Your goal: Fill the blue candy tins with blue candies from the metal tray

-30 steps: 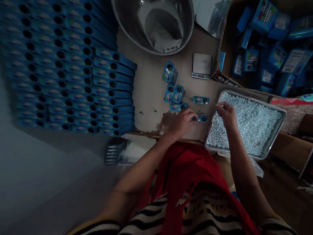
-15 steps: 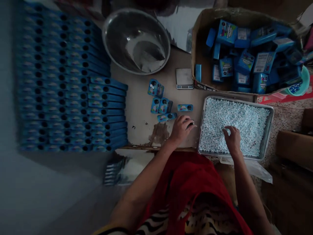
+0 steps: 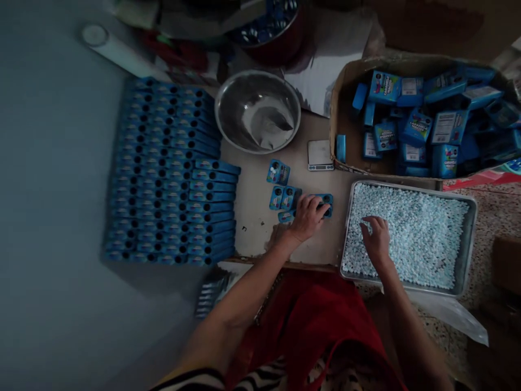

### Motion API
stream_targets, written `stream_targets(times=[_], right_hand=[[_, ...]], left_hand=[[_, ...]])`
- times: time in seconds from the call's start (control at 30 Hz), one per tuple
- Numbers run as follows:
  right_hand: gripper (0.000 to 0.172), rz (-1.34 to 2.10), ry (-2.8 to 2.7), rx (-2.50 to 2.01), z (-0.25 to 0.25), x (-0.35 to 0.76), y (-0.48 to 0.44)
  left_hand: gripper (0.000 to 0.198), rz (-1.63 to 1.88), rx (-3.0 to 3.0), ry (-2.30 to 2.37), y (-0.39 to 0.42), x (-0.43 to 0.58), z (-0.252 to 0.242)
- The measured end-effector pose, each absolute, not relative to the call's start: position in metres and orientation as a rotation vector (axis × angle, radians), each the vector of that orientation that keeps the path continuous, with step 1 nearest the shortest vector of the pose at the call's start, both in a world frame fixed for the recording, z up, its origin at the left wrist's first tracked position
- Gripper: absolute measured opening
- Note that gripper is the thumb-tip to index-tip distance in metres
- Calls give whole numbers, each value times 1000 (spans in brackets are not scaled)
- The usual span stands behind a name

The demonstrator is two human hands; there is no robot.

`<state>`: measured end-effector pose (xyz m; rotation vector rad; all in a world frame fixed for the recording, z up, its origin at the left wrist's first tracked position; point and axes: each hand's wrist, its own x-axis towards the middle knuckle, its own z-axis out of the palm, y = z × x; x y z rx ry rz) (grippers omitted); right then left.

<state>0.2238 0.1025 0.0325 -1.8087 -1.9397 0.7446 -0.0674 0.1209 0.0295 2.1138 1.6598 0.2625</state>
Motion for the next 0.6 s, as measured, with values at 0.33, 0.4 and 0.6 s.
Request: stream_targets(times=[0.33,0.4,0.6], right_hand=[[31,728,-1926,-1816,25,216,103],[31,710,-1921,-1825,25,225,99],[23,405,-1853,-1710,50,216,117]], left_hand=[[72,248,2037,1688,177,-93,55],[72,475,1955,1916,170,-121,85],[97,696,1391,2623,156,-239,100]])
